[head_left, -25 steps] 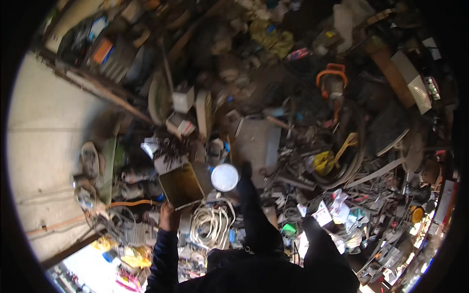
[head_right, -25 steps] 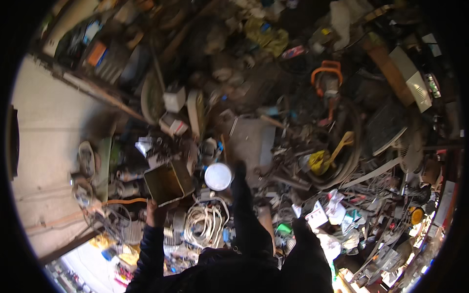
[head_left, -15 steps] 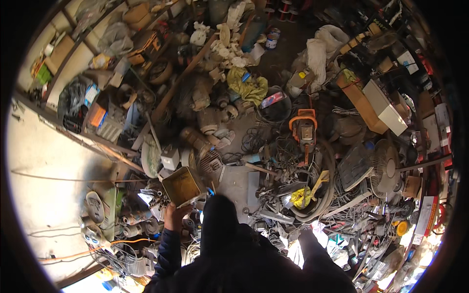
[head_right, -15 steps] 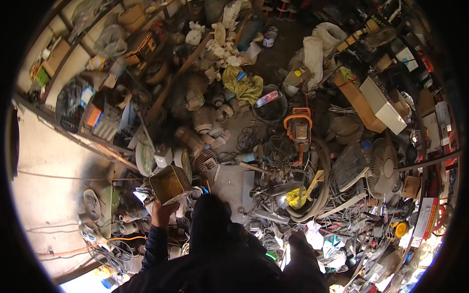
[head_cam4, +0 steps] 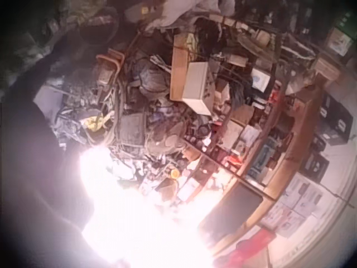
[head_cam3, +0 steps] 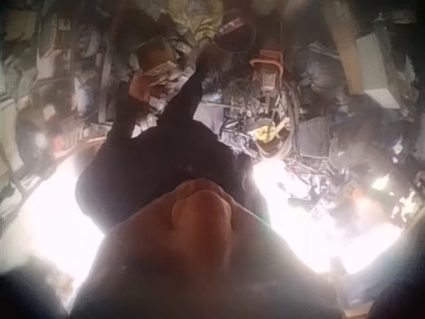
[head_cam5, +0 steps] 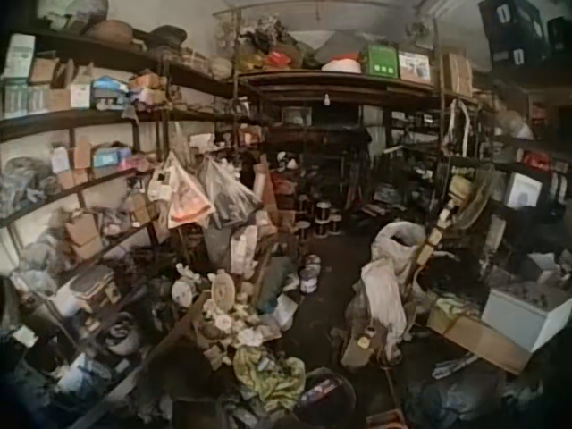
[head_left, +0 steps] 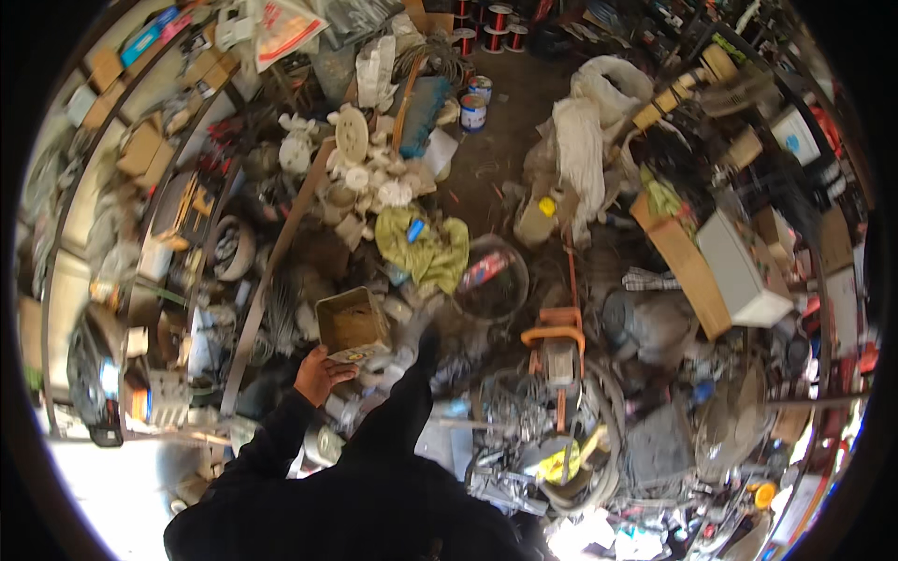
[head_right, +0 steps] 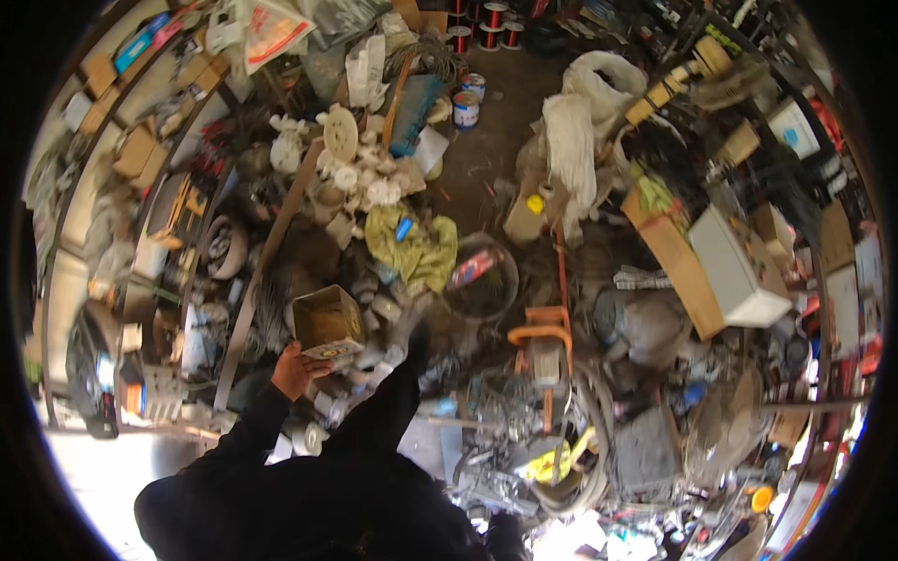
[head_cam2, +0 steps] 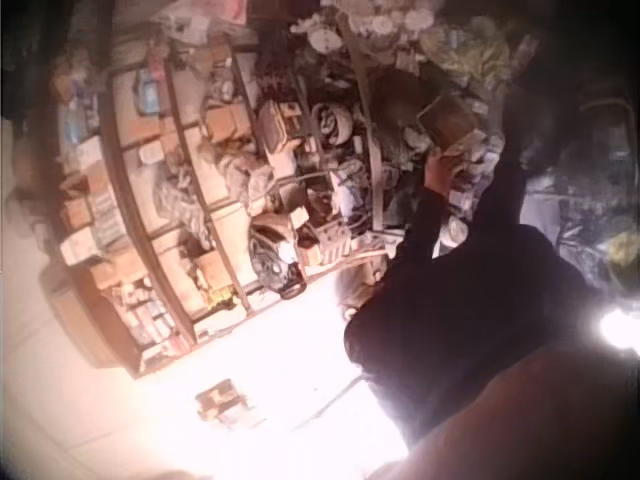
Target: The person picks up a small metal tin, opens it, and walks through a cluttered workshop. They sit on the floor, open a cylindrical container, and transfer some of its contents into the tin. They then stand, return to a workbench, and use a brush to stir the contents of the tin.
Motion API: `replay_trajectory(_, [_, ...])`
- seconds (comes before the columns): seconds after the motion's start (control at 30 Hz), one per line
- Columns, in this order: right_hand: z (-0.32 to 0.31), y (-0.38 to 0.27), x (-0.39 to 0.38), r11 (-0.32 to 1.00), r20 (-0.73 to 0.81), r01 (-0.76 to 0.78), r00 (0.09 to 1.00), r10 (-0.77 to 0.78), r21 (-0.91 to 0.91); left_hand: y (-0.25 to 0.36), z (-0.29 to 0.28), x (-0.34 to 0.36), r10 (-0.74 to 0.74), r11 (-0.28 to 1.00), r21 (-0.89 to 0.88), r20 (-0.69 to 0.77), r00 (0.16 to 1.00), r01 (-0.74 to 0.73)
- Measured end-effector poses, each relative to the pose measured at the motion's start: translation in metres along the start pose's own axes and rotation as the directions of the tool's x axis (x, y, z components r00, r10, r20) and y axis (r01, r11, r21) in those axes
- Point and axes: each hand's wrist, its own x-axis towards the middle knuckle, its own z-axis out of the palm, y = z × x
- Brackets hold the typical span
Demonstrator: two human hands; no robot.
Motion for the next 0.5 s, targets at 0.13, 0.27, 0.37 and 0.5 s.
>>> replay_trajectory(0.13, [-0.102, -0.124, 0.092, 0.978, 0.02, -0.133, 0.991, 0.132, 0.161, 0.106, 0.051, 0.125, -0.018, 0.997, 0.076, 0.013, 1.0, 0.017])
replay_trajectory(0.27, [-0.205, -0.195, 0.136, 0.937, 0.006, -0.169, 0.984, 0.175, 0.307, 0.193, 0.098, 0.206, -0.049, 0.996, 0.078, 0.048, 0.998, 0.045])
replay_trajectory(0.37, [-0.275, -0.227, 0.165, 0.904, -0.009, -0.178, 0.98, 0.197, 0.389, 0.244, 0.125, 0.253, -0.036, 0.994, 0.108, 0.107, 0.994, 0.024])
replay_trajectory(0.5, [-0.353, -0.261, 0.207, 0.883, -0.003, -0.201, 0.975, 0.223, 0.425, 0.288, 0.147, 0.295, 0.023, 0.994, 0.104, 0.087, 0.996, -0.032])
